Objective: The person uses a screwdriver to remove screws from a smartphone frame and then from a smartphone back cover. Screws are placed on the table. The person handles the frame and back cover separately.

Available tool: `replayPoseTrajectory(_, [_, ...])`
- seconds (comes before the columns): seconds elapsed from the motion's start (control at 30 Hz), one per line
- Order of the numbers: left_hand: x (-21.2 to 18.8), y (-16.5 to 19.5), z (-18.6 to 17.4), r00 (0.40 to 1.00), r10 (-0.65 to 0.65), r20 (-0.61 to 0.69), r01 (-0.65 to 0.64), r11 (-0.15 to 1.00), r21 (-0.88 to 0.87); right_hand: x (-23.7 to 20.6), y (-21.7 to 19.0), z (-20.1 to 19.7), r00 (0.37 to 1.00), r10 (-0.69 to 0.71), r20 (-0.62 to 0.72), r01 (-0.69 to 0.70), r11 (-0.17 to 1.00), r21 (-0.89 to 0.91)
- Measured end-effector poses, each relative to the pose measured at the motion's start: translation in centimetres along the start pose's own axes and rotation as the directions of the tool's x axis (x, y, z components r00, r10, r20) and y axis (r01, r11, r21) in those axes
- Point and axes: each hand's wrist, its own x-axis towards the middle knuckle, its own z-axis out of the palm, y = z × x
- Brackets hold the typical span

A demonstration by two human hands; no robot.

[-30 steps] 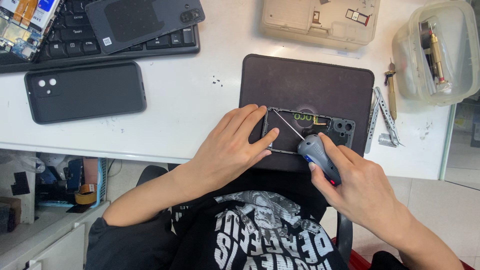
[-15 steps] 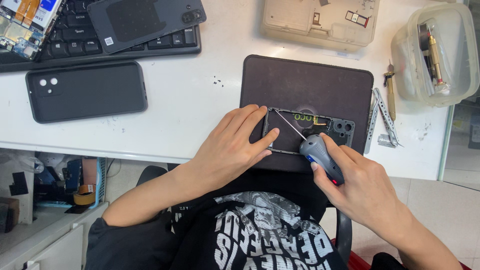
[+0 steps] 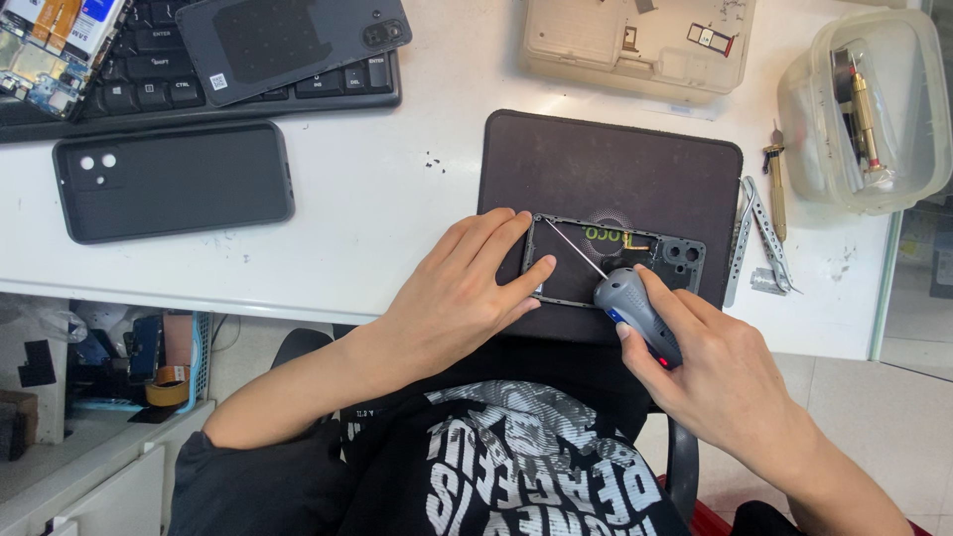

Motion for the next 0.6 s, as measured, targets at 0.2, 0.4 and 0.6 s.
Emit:
replayPoseTrajectory(0.2, [0.1, -0.1, 0.0, 1.0, -0.003, -0.001, 0.003, 1.0, -0.01, 0.2, 0.0, -0.2, 0.999, 0.029, 0.031, -0.029, 1.0, -0.006])
replayPoseTrajectory(0.4, [0.3, -0.1, -0.1, 1.0, 0.009, -0.014, -0.009, 1.0, -0.005, 0.0, 1.2, 0.2, 1.0, 0.023, 0.008, -0.023, 0.997, 0.071])
replayPoseTrajectory(0.6, [0.4, -0.1, -0.3, 0.985, -0.108, -0.135, 0.079, 0.975, -0.207, -1.3, 3.6, 1.4, 0.979, -0.038, -0.201, 0.101, 0.943, 0.316])
